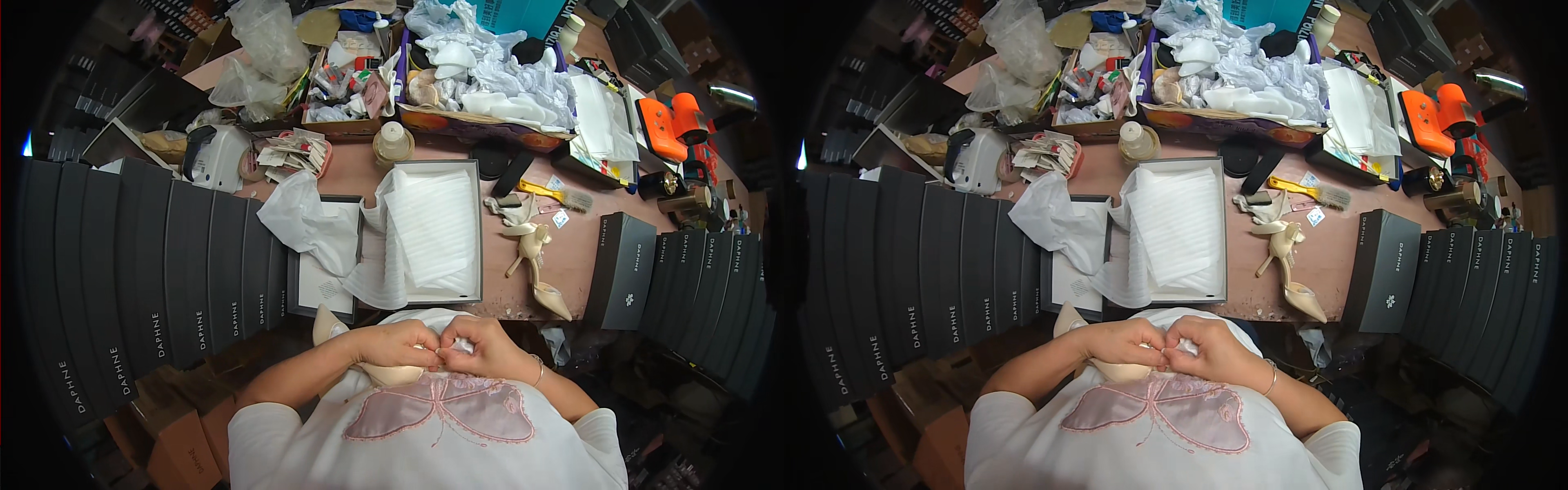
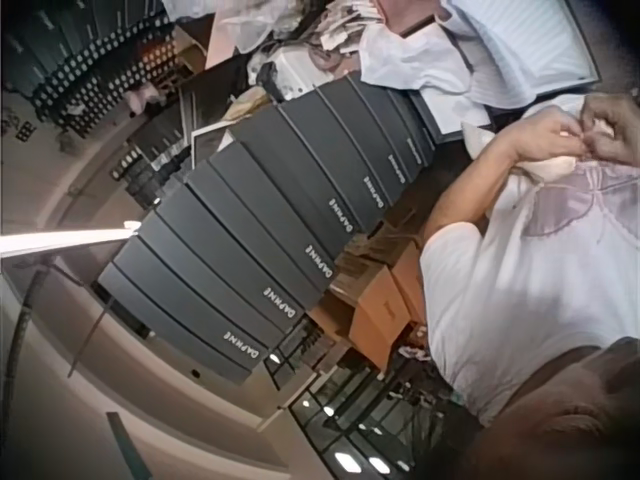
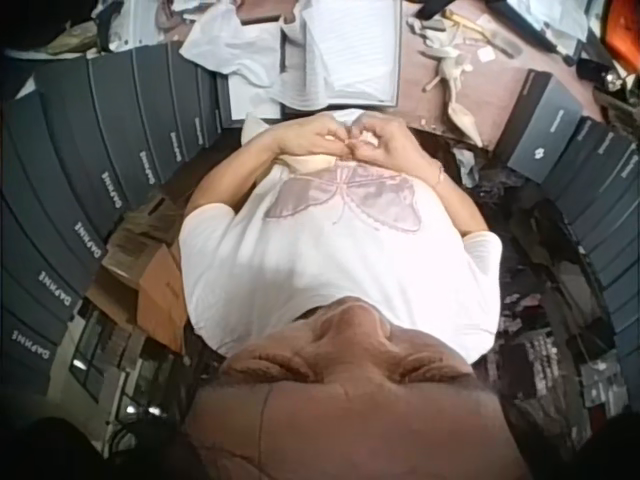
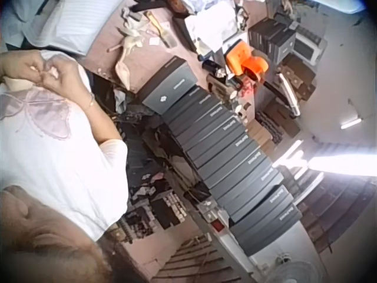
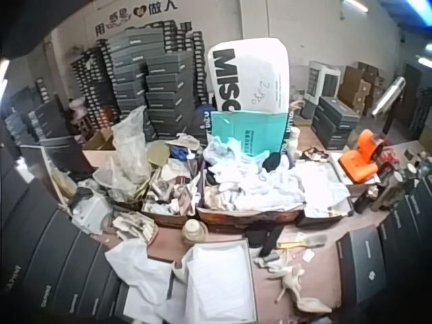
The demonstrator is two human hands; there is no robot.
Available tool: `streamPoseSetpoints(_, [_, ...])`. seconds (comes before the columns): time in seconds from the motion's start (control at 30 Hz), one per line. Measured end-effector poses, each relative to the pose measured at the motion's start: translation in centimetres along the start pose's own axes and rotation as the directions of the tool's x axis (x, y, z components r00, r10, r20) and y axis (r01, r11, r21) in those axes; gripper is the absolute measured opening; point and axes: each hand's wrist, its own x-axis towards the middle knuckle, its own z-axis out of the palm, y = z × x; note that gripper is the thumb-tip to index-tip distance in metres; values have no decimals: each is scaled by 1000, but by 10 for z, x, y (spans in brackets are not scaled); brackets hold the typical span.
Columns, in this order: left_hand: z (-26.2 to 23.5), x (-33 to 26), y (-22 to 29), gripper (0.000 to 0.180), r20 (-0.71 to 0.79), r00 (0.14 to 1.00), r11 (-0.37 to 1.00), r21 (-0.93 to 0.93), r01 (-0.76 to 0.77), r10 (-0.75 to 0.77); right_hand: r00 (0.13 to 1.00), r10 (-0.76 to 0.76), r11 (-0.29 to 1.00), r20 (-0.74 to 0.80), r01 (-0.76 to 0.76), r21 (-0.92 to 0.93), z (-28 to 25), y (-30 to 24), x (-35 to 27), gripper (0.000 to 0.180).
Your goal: Inspecting, wrapping in tissue paper, and packing a pair of high-heeled shoes into a shoebox at a workstation.
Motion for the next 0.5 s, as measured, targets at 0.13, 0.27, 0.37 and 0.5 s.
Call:
streamPoseSetpoints(0.13, [2,-2,2,22,6,1000,1000,-19,2,-2,978,204,979,30,-205,13,-1,14,-9,13])
streamPoseSetpoints(0.27, [4,-1,6,23,-50,999,994,-112,13,-19,940,321,946,-117,-310,97,-9,16,-14,11])
streamPoseSetpoints(0.37, [1,1,3,23,-33,999,993,-112,31,-35,981,168,982,-97,-159,99,-7,7,-11,11])
streamPoseSetpoints(0.5, [0,1,-2,24,-43,999,1000,3,11,-11,993,121,992,-4,-121,27,2,5,-3,12])
